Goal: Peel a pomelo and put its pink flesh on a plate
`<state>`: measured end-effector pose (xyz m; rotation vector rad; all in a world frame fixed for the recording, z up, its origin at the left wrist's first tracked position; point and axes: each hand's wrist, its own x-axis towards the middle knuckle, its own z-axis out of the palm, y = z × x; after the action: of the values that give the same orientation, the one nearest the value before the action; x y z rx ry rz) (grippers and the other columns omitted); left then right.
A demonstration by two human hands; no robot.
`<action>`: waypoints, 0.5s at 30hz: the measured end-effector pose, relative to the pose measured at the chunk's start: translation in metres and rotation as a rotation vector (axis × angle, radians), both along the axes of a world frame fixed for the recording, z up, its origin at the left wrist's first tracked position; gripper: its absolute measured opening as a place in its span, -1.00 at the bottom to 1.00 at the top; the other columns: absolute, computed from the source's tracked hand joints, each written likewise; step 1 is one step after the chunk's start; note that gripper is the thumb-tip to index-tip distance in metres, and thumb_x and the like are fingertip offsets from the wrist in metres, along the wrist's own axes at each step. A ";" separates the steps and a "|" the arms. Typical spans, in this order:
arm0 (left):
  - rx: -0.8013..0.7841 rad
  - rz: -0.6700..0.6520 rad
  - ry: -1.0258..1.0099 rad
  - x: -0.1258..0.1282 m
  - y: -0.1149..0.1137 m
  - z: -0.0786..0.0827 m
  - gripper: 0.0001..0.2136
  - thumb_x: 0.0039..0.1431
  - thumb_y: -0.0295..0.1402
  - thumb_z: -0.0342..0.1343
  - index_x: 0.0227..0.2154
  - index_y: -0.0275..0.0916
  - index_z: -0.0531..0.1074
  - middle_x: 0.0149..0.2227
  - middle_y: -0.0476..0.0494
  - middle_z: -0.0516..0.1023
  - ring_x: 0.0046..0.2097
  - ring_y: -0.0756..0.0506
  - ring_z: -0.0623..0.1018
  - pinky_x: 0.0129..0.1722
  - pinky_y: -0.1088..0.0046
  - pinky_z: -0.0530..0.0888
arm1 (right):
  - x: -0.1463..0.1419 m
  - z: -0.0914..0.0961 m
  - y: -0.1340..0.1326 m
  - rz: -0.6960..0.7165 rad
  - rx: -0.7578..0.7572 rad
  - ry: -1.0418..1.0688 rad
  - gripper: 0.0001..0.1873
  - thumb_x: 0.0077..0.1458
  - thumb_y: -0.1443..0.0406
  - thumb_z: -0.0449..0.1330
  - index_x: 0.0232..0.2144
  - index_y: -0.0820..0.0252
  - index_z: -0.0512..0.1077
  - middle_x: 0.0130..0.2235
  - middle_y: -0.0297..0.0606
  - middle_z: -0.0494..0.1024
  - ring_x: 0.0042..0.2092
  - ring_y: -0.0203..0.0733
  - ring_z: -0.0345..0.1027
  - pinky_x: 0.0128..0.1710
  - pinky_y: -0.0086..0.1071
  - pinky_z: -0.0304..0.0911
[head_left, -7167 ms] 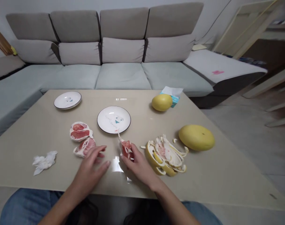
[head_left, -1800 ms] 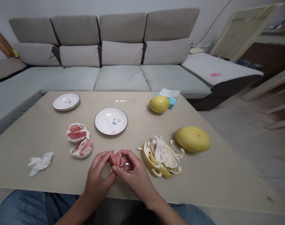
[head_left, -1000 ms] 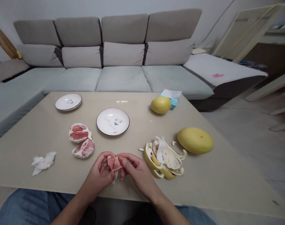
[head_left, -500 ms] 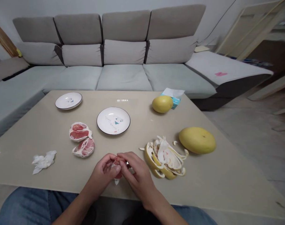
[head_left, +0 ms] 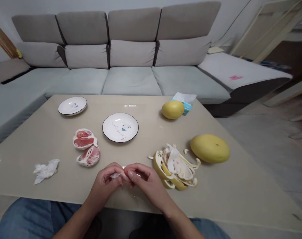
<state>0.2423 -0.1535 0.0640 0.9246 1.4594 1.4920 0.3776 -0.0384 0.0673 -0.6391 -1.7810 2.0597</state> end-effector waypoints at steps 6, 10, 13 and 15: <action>-0.018 -0.079 -0.041 -0.005 0.000 0.002 -0.76 0.19 -0.18 0.16 -0.44 -0.26 0.52 -0.43 -0.02 0.38 -0.38 -0.02 0.38 -0.35 0.49 0.29 | 0.000 -0.002 0.006 0.078 -0.345 0.044 -0.65 0.07 0.05 0.34 -0.28 0.23 0.56 -0.35 -0.26 0.58 -0.32 -0.27 0.43 -0.37 -0.45 0.32; -0.075 -0.057 0.000 -0.006 0.002 0.007 -0.75 0.16 -0.19 0.20 -0.48 -0.27 0.51 -0.45 -0.01 0.36 -0.43 0.01 0.36 -0.42 0.51 0.26 | -0.001 -0.001 0.005 0.057 -0.344 0.059 -0.66 0.04 0.07 0.37 -0.28 0.24 0.57 -0.34 -0.27 0.57 -0.31 -0.30 0.40 -0.36 -0.46 0.31; -0.050 -0.081 -0.024 -0.007 0.002 0.007 -0.77 0.16 -0.20 0.21 -0.47 -0.26 0.55 -0.43 -0.02 0.37 -0.42 0.01 0.37 -0.41 0.51 0.28 | -0.001 -0.004 0.003 0.079 -0.484 0.088 -0.66 0.03 0.08 0.39 -0.31 0.25 0.57 -0.40 -0.30 0.55 -0.39 -0.37 0.34 -0.40 -0.50 0.29; -0.027 -0.113 -0.060 -0.008 0.002 0.006 -0.79 0.17 -0.21 0.21 -0.44 -0.25 0.56 -0.41 -0.03 0.38 -0.41 0.01 0.38 -0.39 0.51 0.30 | -0.001 -0.007 0.001 0.092 -0.599 0.102 -0.64 0.00 0.07 0.40 -0.31 0.27 0.57 -0.43 -0.32 0.52 -0.44 -0.41 0.30 -0.43 -0.53 0.28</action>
<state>0.2343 -0.1515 0.0697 0.9229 1.3593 1.4024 0.3763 -0.0371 0.0604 -0.5935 -1.1427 2.6537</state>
